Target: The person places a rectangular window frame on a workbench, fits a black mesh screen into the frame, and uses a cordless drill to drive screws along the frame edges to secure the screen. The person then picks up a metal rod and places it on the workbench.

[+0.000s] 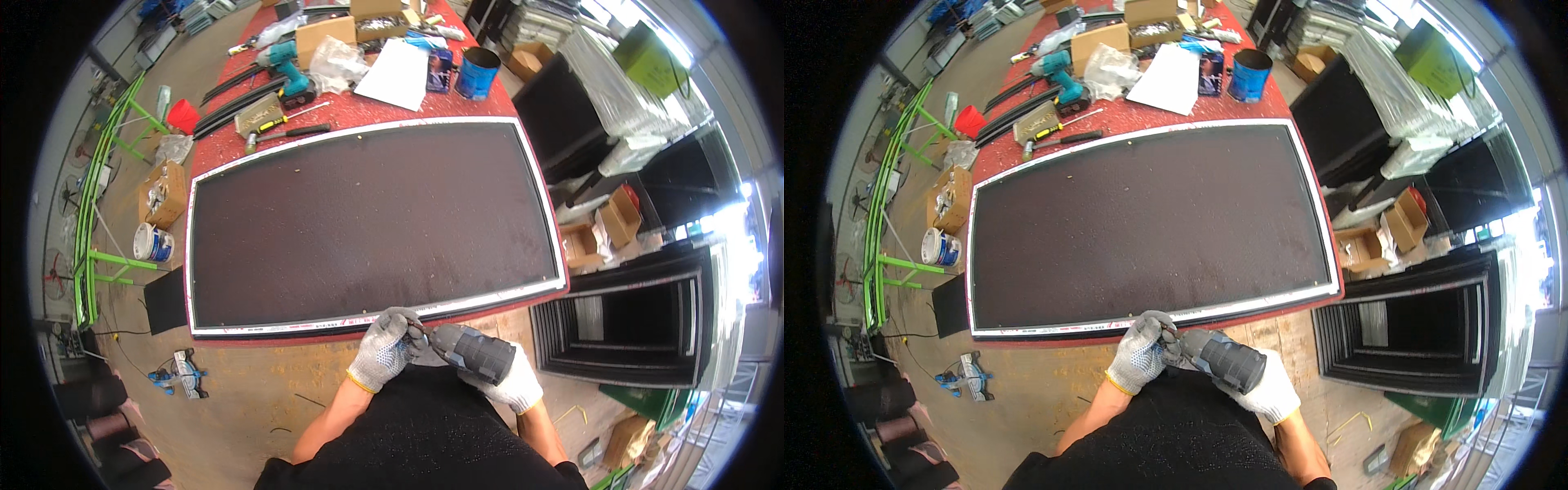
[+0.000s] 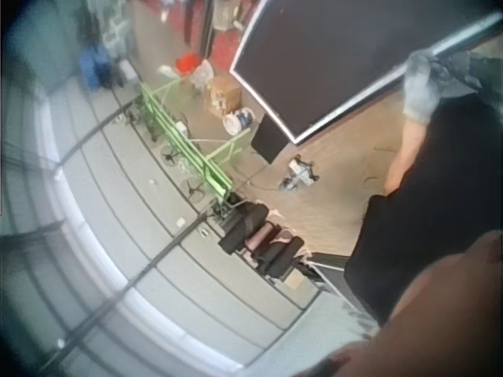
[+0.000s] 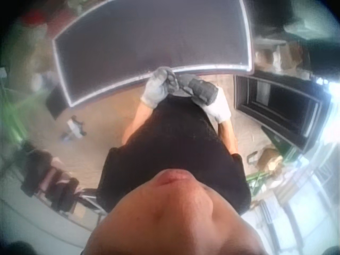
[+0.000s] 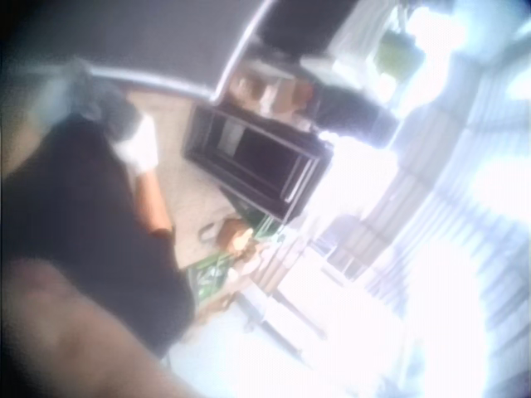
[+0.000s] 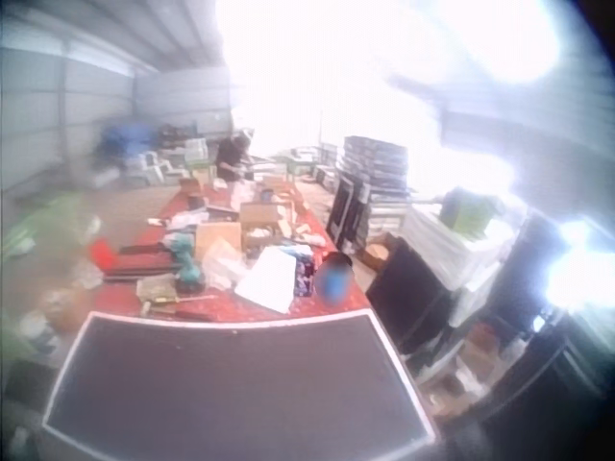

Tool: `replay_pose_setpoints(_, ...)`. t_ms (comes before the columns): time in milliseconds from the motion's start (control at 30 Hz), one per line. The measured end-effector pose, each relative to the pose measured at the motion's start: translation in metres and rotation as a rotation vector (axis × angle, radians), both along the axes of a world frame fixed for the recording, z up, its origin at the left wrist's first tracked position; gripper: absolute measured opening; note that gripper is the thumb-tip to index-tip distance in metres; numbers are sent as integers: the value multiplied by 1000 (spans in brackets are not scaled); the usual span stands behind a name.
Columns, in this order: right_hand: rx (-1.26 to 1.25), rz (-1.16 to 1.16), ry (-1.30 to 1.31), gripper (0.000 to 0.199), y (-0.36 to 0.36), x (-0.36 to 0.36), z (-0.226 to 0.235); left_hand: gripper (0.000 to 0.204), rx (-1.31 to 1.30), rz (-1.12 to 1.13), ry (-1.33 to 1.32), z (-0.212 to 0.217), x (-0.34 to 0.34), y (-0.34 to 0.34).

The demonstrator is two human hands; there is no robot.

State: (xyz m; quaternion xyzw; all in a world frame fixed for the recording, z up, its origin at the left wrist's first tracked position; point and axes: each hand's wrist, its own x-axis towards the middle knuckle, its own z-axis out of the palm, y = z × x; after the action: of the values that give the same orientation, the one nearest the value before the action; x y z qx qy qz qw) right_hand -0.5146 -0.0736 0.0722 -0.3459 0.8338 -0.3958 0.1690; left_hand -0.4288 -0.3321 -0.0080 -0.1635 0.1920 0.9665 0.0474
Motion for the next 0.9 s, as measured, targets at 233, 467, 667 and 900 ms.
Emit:
replay_pose_setpoints(233, -29, 94, -29, 61, -5, -59, 15, 31, -244, -9, 18, 24, -56, 0)
replay_pose_setpoints(467, -111, -74, -44, 62, 18, -145, 40, 29, -1491, -276, 70, 33, -168, 19)
replay_pose_setpoints(667, -2, -282, 178, 47, 59, -222, 35, 39, -2224, -206, 427, -14, -317, 5)
replay_pose_setpoints(900, 30, -466, 195, 42, 68, -313, 39, 58, -2441, -274, 468, -51, -488, 32)
